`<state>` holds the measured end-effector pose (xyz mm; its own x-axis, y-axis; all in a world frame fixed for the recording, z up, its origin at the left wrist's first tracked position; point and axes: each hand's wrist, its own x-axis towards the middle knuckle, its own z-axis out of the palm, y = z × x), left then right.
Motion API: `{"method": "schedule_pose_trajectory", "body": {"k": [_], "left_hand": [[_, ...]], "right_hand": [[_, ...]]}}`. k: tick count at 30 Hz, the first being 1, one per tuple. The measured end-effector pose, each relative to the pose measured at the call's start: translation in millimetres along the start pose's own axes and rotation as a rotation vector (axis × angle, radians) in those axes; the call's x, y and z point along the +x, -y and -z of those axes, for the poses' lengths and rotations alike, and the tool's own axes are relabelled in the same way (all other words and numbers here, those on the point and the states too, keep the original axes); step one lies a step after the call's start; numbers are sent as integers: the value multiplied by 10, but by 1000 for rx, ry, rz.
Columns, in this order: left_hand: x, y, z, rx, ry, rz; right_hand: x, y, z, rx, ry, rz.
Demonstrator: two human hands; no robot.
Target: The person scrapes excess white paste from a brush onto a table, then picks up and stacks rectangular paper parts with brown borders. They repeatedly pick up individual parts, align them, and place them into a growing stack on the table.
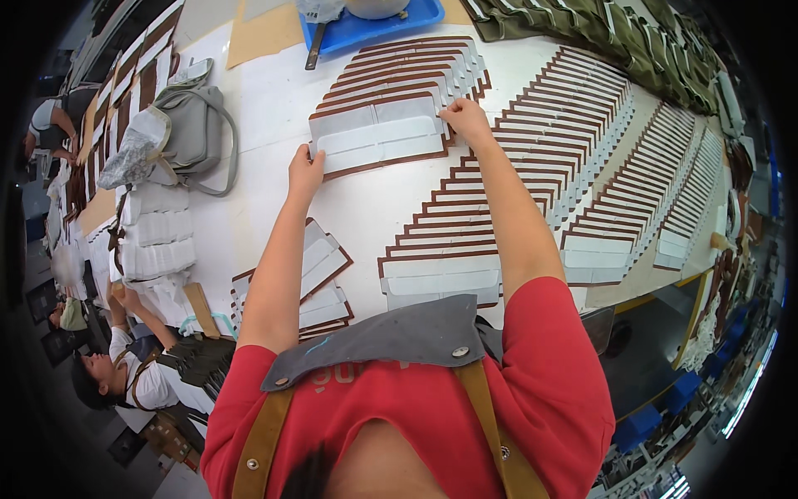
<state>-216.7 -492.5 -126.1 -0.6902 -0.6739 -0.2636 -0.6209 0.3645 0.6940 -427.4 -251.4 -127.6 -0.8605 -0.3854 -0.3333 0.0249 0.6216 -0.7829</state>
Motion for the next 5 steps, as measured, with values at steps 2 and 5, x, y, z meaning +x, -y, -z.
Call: {"method": "schedule_pose_trajectory", "body": {"k": [2, 5], "left_hand": [[-3, -34, 2, 22, 9, 3], [4, -71, 39, 28, 58, 18]], "right_hand": [[34, -29, 12, 4, 11, -5], [69, -60, 13, 4, 22, -1]]}}
